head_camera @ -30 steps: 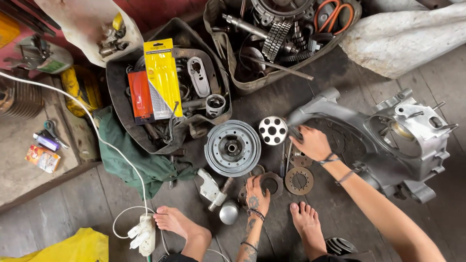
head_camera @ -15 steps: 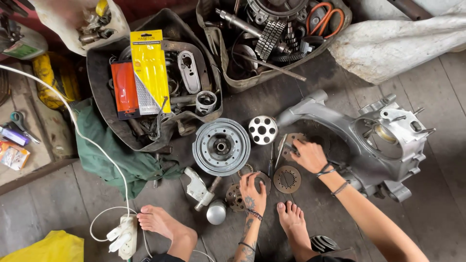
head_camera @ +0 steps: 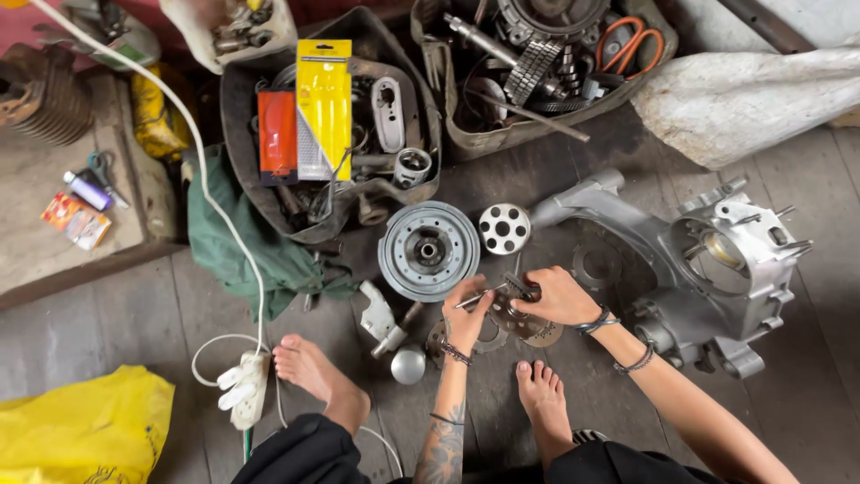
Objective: Inspecting and assembling motorcycle clutch components on the floor of a workshop
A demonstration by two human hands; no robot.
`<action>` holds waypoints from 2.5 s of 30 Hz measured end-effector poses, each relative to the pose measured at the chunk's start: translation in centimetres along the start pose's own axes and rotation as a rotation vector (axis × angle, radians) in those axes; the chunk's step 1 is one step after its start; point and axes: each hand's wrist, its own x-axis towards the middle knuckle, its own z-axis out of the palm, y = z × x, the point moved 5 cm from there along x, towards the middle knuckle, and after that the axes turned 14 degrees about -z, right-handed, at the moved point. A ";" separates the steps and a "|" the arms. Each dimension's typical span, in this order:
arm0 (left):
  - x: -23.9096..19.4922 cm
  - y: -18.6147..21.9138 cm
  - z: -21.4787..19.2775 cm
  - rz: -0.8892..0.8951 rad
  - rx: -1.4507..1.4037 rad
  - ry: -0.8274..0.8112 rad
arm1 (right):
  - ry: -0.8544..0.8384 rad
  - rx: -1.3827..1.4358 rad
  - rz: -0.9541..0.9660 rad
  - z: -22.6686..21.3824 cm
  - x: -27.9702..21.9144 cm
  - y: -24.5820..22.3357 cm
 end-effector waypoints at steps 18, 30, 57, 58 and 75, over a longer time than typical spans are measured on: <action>4.5 -19.0 8.6 -0.842 -0.327 0.134 | 0.243 0.088 0.372 5.9 -12.4 11.5; -3.0 -10.7 6.3 -0.687 -0.260 -0.418 | 0.448 0.537 0.577 12.2 -13.0 11.3; -7.9 9.5 -2.3 0.029 -0.921 -0.768 | 1.011 0.775 0.582 14.2 -17.2 10.3; -7.8 9.1 -2.4 0.037 -0.920 -0.768 | 1.011 0.776 0.574 14.8 -17.3 10.4; -9.5 13.3 -3.7 0.068 -1.080 -0.857 | 0.384 -0.051 0.772 9.6 -15.2 -9.7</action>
